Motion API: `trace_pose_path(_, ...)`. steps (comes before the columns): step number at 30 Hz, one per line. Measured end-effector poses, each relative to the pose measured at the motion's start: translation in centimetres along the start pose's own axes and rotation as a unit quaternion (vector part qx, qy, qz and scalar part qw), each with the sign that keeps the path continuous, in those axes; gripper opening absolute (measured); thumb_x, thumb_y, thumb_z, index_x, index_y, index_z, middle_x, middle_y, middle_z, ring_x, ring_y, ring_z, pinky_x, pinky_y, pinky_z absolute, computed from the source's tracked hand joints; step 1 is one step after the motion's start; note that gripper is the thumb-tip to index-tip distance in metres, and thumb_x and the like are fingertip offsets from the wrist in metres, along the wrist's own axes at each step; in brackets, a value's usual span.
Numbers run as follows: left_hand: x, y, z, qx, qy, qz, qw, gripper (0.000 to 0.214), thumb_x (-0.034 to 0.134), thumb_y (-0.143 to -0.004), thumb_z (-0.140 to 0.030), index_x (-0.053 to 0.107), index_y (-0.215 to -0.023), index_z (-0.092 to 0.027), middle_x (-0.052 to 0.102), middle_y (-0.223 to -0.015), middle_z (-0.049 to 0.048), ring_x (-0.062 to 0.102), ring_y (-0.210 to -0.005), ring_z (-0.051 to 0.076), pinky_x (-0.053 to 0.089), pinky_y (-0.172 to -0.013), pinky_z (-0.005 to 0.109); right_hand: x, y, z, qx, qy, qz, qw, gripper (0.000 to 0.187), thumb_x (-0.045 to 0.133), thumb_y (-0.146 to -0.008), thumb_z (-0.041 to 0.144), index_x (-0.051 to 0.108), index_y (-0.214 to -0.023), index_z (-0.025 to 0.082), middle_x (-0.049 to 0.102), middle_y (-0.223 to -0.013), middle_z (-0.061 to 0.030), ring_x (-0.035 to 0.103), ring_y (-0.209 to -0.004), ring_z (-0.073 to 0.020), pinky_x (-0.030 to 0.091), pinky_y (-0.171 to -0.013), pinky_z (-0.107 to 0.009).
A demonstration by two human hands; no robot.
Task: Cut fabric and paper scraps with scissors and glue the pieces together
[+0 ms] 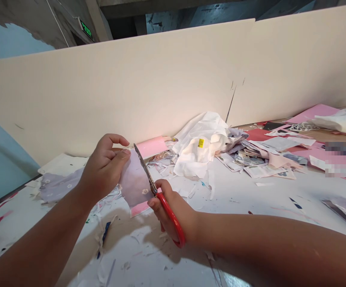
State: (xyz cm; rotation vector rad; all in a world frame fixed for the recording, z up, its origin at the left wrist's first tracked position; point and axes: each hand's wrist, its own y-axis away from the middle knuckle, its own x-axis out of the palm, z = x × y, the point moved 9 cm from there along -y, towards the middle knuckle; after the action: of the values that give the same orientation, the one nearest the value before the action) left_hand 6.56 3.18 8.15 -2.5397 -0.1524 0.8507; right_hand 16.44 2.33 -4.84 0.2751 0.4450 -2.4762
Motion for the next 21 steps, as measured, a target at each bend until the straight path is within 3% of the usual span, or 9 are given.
trace_pose_path(8,-0.3,0.2,-0.3,0.028,0.081,0.016,0.996,0.008,0.043,-0.08,-0.023,0.042,-0.087,-0.025,0.033,-0.04,-0.0104,0.03,-0.033,0.007,0.025,-0.033,0.016,-0.3,-0.3,-0.8,0.0,-0.066,-0.04,0.997,0.042,0.029,-0.084,0.06,0.03,-0.1,0.021,0.042,-0.052,0.0078,0.042,-0.04,-0.0083,0.033,-0.04,-0.02)
trace_pose_path(13,-1.5,0.2,-1.1,0.06,0.034,0.053,0.996,0.013,0.046,-0.08,-0.027,0.045,-0.093,-0.027,0.053,-0.052,-0.0071,0.041,-0.04,0.007,0.033,-0.038,0.017,-3.6,-1.7,0.6,0.001,-0.076,-0.129,0.989,0.037,0.03,-0.083,0.059,0.03,-0.091,0.023,0.048,-0.063,0.0051,0.054,-0.052,-0.0111,0.043,-0.048,-0.024)
trace_pose_path(15,-1.9,0.3,-1.0,0.047,-0.002,0.074,0.996,0.018,0.049,-0.079,-0.03,0.045,-0.096,-0.028,0.059,-0.06,-0.0057,0.047,-0.044,0.008,0.036,-0.04,0.018,-5.5,-2.8,1.0,0.016,0.004,-0.136,0.991,0.036,0.03,-0.083,0.058,0.03,-0.091,0.023,0.047,-0.064,0.0053,0.051,-0.048,-0.0106,0.042,-0.047,-0.024)
trace_pose_path(17,-2.2,0.5,-1.0,0.033,-0.056,0.088,0.994,0.021,0.05,-0.078,-0.034,0.047,-0.099,-0.029,0.062,-0.064,-0.0051,0.052,-0.05,0.01,0.039,-0.042,0.019,-6.8,-3.9,0.8,0.033,0.164,-0.105,0.98,0.034,0.035,-0.083,0.055,0.032,-0.095,0.023,0.051,-0.062,0.0044,0.05,-0.05,-0.0125,0.04,-0.048,-0.025)
trace_pose_path(18,-2.3,0.6,-1.0,0.028,-0.09,0.091,0.991,0.023,0.05,-0.078,-0.035,0.047,-0.1,-0.029,0.063,-0.066,-0.0051,0.054,-0.052,0.011,0.039,-0.043,0.019,-7.3,-4.5,0.4,0.045,0.259,-0.079,0.962,0.033,0.038,-0.083,0.052,0.033,-0.097,0.023,0.053,-0.063,0.0031,0.052,-0.053,-0.0141,0.039,-0.051,-0.026)
trace_pose_path(21,-2.4,0.7,-0.9,0.019,-0.197,0.093,0.976,0.025,0.048,-0.078,-0.04,0.049,-0.102,-0.032,0.067,-0.074,-0.0059,0.055,-0.054,0.011,0.038,-0.042,0.019,-9.3,-5.2,-2.3,0.132,0.508,-0.05,0.85,0.03,0.044,-0.081,0.044,0.039,-0.098,0.021,0.059,-0.074,-0.0047,0.057,-0.064,-0.0216,0.035,-0.05,-0.027)
